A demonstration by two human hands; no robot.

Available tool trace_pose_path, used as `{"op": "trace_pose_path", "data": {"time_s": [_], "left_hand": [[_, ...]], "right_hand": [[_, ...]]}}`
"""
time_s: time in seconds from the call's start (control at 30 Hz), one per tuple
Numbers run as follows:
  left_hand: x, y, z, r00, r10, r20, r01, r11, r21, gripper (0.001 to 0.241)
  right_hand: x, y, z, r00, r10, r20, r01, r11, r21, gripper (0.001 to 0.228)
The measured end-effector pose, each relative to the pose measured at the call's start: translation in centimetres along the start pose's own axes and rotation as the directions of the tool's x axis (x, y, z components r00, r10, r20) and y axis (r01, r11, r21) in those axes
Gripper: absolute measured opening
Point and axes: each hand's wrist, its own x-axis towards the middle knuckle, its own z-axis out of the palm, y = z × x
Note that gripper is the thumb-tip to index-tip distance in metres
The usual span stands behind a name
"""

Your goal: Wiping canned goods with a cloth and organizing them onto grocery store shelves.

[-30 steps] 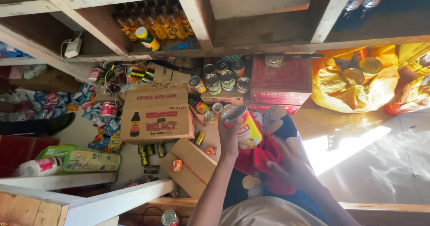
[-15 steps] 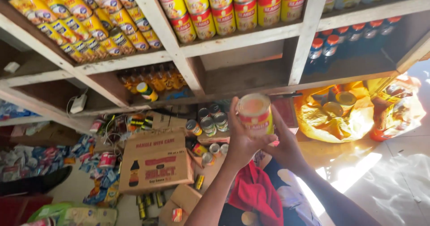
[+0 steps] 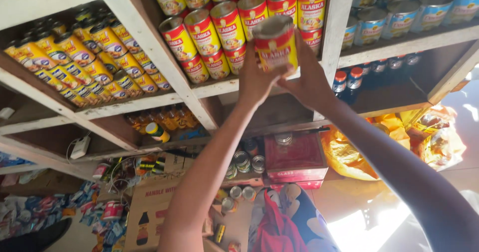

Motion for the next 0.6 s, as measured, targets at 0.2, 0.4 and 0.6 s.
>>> {"op": "trace_pose_path", "data": {"time_s": [0.2,0.4,0.6], "left_hand": [[11.0,-2.1,0.3,0.965,0.243,-0.098,-0.237,0.969,0.071,0.095],[18.1,-4.0,0.8,0.898,0.390,-0.203,-0.289,0.871,0.397,0.078],[21.4,-4.5,1.0,0.880,0.447,-0.158,-0.402,0.881,0.250,0.069]], "right_hand": [[6.1,5.7,-1.2,0.996,-0.050,0.069,0.059,0.989,-0.132,0.099],[9.0,8.1,-2.7,0.993,-0.043,0.114,0.078,0.945,-0.317,0.078],[9.7,10.3,-3.6,0.990,-0.131,0.046,0.136,0.851,-0.508,0.062]]}}
